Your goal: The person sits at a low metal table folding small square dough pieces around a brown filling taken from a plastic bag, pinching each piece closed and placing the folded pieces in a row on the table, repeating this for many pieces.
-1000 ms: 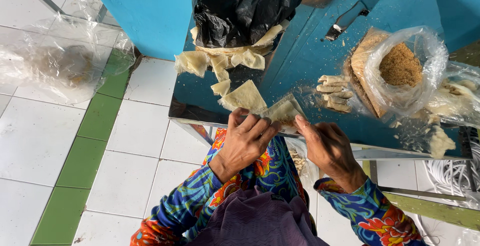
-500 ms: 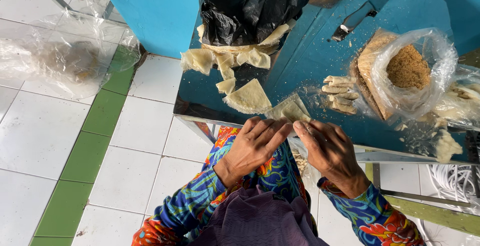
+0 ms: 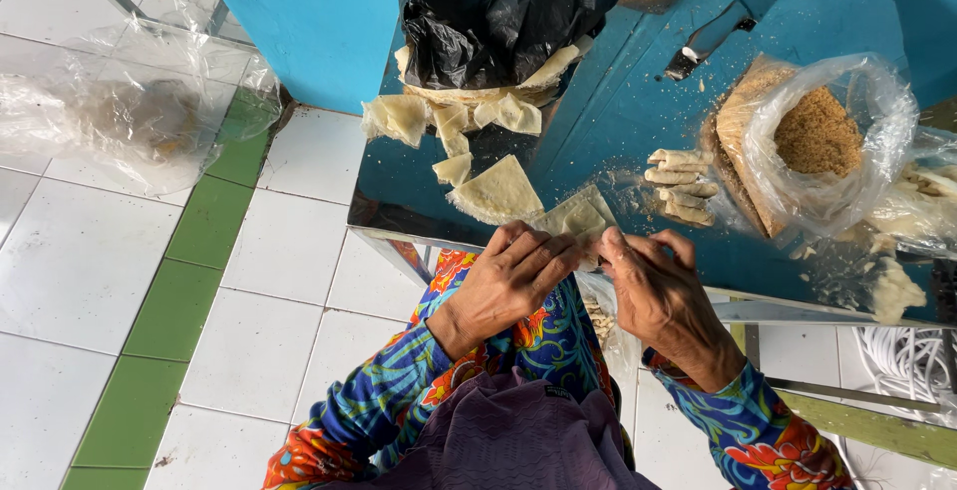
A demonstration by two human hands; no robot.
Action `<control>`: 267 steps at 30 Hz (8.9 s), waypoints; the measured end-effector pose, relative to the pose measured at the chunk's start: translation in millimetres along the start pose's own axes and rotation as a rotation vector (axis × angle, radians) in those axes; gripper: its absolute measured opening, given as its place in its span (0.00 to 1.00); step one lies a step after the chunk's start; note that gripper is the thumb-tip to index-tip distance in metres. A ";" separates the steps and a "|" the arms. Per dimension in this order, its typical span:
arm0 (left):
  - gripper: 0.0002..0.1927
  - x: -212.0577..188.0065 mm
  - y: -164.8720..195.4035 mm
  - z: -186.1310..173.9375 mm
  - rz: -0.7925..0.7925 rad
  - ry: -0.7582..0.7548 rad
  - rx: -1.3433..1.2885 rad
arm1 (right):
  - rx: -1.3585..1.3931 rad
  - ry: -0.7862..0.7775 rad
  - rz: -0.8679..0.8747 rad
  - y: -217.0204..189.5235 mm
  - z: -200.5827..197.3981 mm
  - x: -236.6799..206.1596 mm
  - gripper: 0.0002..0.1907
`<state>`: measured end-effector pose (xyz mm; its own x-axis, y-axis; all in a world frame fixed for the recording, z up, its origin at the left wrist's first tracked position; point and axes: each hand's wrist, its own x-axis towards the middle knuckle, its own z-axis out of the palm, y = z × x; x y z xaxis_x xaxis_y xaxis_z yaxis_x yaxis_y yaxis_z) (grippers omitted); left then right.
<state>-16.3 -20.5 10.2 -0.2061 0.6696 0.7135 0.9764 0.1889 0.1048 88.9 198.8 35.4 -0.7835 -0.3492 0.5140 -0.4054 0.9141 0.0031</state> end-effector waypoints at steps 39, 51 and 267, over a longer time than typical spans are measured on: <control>0.10 48.3 -25.8 15.9 -0.142 -0.206 0.045 | 0.275 -0.151 0.243 9.4 -1.8 50.6 0.43; 0.11 41.6 -21.7 9.2 -0.108 -0.156 0.069 | 0.163 -0.034 0.219 0.6 1.9 46.4 0.41; 0.03 78.5 -54.2 17.9 -0.513 -0.612 -0.310 | 0.675 -0.163 0.574 18.4 -5.2 72.2 0.44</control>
<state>-86.6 34.8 48.2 -0.5387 0.8417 0.0364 0.7082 0.4290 0.5607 27.3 191.5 77.0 -0.9869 0.0522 0.1525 -0.0808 0.6590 -0.7478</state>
